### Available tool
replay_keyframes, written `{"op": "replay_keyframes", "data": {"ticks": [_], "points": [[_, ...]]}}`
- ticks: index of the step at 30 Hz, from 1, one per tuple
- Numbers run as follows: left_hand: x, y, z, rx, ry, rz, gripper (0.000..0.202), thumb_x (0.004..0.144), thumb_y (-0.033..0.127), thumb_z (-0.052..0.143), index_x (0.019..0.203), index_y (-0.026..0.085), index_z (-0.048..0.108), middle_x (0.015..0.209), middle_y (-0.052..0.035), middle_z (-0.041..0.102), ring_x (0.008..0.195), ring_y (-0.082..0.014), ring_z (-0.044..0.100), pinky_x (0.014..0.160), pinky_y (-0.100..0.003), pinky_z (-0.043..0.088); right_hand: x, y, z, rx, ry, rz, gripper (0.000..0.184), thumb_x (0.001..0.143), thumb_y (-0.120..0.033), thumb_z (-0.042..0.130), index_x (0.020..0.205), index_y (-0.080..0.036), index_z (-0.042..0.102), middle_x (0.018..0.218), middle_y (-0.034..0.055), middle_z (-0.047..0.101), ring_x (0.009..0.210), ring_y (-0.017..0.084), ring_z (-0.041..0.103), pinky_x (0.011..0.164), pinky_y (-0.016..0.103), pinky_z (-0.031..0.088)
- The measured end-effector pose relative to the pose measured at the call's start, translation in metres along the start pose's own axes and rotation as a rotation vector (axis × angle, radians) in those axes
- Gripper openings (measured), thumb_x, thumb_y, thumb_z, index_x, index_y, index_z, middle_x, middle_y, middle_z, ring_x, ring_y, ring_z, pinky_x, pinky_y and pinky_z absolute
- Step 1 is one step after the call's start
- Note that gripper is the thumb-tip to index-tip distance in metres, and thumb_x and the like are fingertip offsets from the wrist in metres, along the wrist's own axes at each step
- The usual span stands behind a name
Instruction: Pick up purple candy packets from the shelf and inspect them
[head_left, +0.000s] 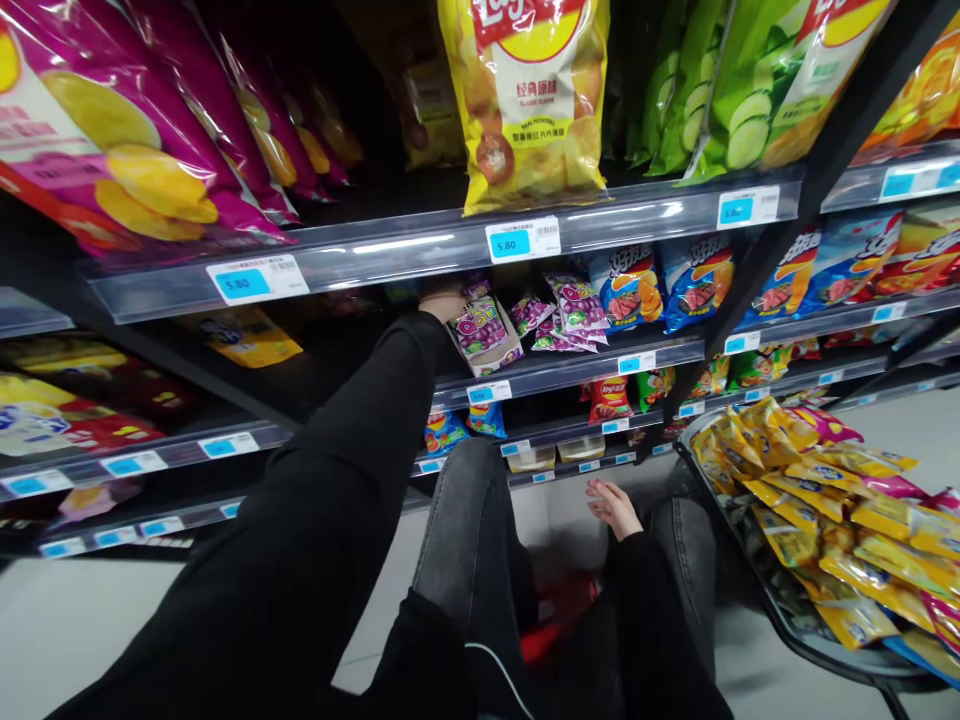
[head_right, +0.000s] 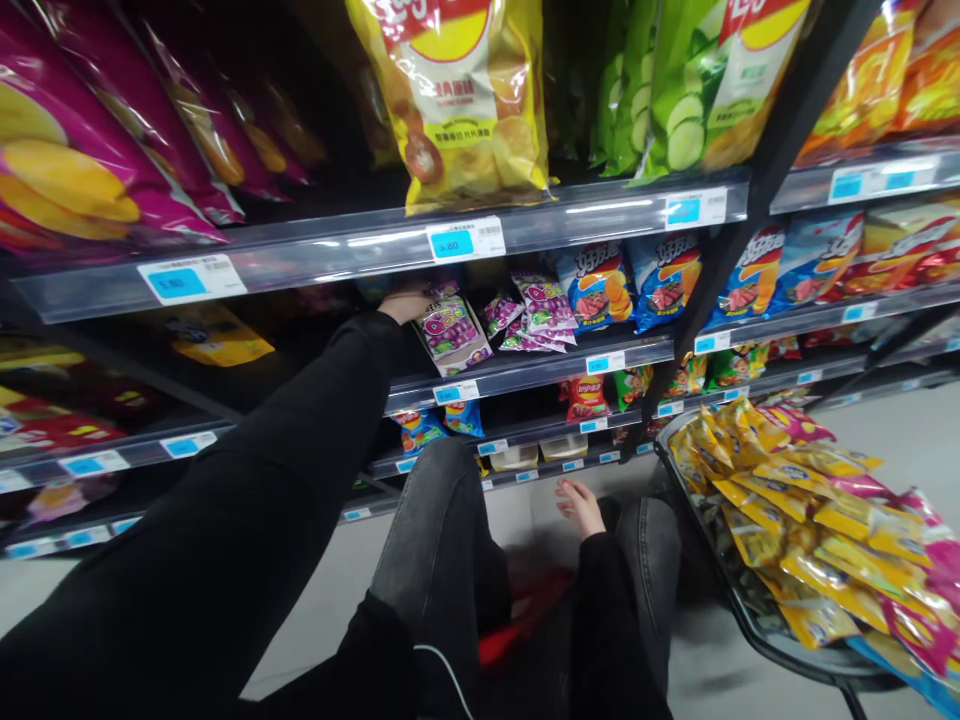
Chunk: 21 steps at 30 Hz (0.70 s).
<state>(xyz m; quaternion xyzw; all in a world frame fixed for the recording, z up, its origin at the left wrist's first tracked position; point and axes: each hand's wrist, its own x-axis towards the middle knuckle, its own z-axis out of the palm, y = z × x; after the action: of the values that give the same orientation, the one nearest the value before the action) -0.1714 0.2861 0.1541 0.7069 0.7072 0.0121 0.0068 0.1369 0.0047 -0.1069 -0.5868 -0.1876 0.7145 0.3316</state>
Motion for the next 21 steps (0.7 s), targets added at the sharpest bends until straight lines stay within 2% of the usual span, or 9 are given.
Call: {"op": "replay_keyframes", "data": {"ticks": [4,8,12,14,18,21], "points": [[-0.016,0.003,-0.01,-0.022,0.1,-0.031,0.049,0.083,0.039,0.034,0.116,0.017,0.063,0.125,-0.01,0.056,0.111,-0.0245,0.054,0.095,-0.032,0.043,-0.001,0.001,-0.002,-0.008,0.021,0.02,0.092,0.039,-0.064,0.072,0.111,-0.011,0.052,0.115,0.0128,0.055,0.068,0.005,0.055,0.064,0.017,0.041],[-0.033,0.002,-0.005,-0.12,0.194,-0.076,0.047,0.083,0.039,0.036,0.118,0.021,0.062,0.127,-0.0063,0.056,0.114,-0.0247,0.054,0.096,-0.033,0.044,-0.001,0.002,-0.003,-0.008,0.023,0.03,0.094,0.037,-0.064,0.072,0.112,-0.011,0.052,0.116,0.014,0.055,0.068,0.006,0.055,0.065,0.017,0.041],[-0.04,-0.002,0.001,-0.055,0.208,0.021,0.047,0.085,0.034,0.031,0.111,0.018,0.066,0.119,-0.0102,0.06,0.111,-0.0267,0.056,0.096,-0.036,0.044,0.0,0.003,-0.004,-0.015,0.033,0.037,0.085,0.043,-0.06,0.071,0.111,-0.012,0.053,0.116,0.0136,0.055,0.068,0.006,0.056,0.064,0.017,0.04],[-0.039,-0.004,0.001,-0.082,0.221,0.052,0.046,0.085,0.035,0.032,0.112,0.019,0.066,0.118,-0.0089,0.061,0.111,-0.0262,0.056,0.096,-0.035,0.044,0.0,0.003,-0.004,-0.017,0.037,0.038,0.079,0.047,-0.057,0.071,0.11,-0.012,0.053,0.116,0.0132,0.055,0.068,0.006,0.056,0.064,0.017,0.04],[-0.035,-0.006,-0.003,-0.142,0.223,0.04,0.042,0.082,0.036,0.043,0.113,0.02,0.066,0.119,-0.005,0.061,0.112,-0.0241,0.056,0.096,-0.029,0.044,0.001,0.003,-0.005,-0.03,0.04,0.042,0.071,0.054,-0.053,0.069,0.109,-0.012,0.054,0.115,0.013,0.056,0.067,0.006,0.056,0.063,0.017,0.04],[-0.033,-0.006,-0.01,-0.096,0.183,0.041,0.043,0.083,0.035,0.041,0.113,0.018,0.066,0.119,-0.0065,0.061,0.112,-0.0236,0.055,0.097,-0.029,0.043,0.001,0.003,-0.004,-0.033,0.039,0.048,0.068,0.056,-0.051,0.068,0.109,-0.011,0.054,0.115,0.0133,0.056,0.067,0.006,0.056,0.063,0.017,0.04]]}}
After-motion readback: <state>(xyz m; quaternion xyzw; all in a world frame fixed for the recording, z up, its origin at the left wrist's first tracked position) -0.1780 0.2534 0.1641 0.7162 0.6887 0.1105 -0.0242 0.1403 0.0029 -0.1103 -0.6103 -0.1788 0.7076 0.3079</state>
